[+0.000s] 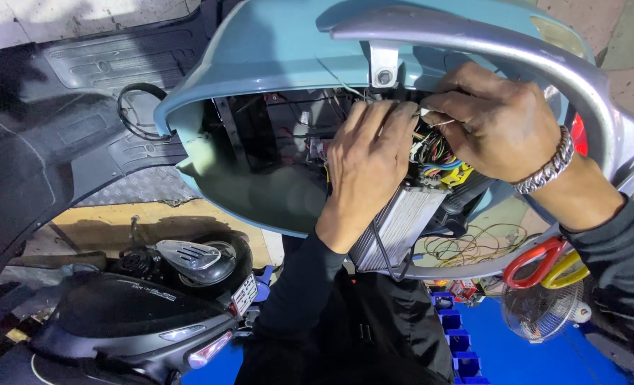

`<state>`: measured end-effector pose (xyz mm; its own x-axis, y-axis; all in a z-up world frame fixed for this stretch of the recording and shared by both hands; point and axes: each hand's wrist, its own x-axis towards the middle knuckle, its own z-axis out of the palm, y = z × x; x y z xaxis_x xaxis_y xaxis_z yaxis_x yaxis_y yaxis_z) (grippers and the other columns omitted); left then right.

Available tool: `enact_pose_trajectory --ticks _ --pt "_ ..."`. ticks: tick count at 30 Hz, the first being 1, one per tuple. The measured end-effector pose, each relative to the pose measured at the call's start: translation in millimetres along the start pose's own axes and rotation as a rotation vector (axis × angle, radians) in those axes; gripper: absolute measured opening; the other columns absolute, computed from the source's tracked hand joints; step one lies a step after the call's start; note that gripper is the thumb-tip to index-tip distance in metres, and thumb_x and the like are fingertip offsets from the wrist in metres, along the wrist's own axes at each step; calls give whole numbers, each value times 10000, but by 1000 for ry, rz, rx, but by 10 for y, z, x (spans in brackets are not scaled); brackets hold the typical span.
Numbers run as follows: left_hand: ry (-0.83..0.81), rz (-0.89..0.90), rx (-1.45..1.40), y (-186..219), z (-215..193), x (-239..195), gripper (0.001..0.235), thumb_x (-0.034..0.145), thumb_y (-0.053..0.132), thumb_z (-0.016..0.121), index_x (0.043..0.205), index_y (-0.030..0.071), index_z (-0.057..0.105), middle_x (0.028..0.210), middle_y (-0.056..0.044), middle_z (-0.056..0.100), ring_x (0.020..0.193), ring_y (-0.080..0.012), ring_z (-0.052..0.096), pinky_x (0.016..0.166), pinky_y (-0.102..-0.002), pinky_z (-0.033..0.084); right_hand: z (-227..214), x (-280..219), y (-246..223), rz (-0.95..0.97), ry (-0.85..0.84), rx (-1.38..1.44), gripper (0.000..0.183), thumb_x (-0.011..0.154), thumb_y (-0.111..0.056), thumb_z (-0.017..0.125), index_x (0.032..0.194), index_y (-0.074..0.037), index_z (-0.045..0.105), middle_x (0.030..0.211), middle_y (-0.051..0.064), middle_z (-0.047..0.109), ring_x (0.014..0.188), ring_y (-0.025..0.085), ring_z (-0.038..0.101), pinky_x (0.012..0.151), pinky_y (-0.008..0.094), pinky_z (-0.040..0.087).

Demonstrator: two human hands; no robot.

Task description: The person works on the electrical wiring of a light blue scooter with the seat removed. They use pliers to strip and cut wires, then connect them to a silver heat sink component and other connectors within the scooter's under-seat compartment.

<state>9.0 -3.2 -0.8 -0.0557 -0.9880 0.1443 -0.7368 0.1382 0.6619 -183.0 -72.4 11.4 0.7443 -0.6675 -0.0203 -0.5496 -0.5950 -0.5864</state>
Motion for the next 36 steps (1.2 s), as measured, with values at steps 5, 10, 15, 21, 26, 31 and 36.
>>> enact_pose_trajectory --ticks 5,10,15,21,26,31,36 --pt "22 -19 -52 -1 14 -12 129 1002 120 677 1074 24 725 1021 -89 677 913 -257 635 672 -373 592 0 1 5 1 -15 -22 159 932 43 762 1085 6 784 1060 108 706 853 258 706 649 370 594" --pt "-20 -31 -76 11 10 27 112 1003 89 628 1065 15 683 997 -93 638 905 -269 601 673 -392 579 13 18 37 -50 -6 -33 164 938 49 727 1081 -1 789 1060 104 724 880 245 721 650 359 607" --pt "-59 -58 -74 0 62 -7 151 941 29 656 1092 31 666 1024 -91 627 934 -271 591 630 -391 569 46 -21 92 -89 -5 -44 250 876 80 672 1082 -4 786 1078 108 739 930 254 739 631 362 613" --pt "-28 -43 -26 36 92 14 178 916 21 680 1094 28 682 1046 -112 650 990 -311 631 709 -422 610 30 -7 64 -84 -12 -40 224 877 73 687 1074 10 773 1091 124 731 948 265 738 628 369 616" --pt "0 -7 -66 118 -286 42 168 1032 164 659 1091 22 727 1067 -78 663 949 -261 638 820 -377 575 -8 59 -14 -71 -89 -132 219 869 41 723 1069 -43 747 1052 55 689 855 218 716 660 361 637" --pt "56 -322 -41 -270 -880 -382 222 991 282 741 1167 161 682 1038 -32 690 885 -178 656 733 -298 532 3 27 -43 -20 -97 -171 132 914 -15 808 1032 -71 786 1028 65 732 844 205 745 638 296 668" --pt "-18 -814 -489 -1020 -785 -903 277 970 278 683 1195 115 694 1045 -6 737 888 -94 670 779 -228 569 21 -43 -24 28 -99 -264 121 966 -120 839 1082 -113 807 1049 33 764 876 175 768 631 275 668"
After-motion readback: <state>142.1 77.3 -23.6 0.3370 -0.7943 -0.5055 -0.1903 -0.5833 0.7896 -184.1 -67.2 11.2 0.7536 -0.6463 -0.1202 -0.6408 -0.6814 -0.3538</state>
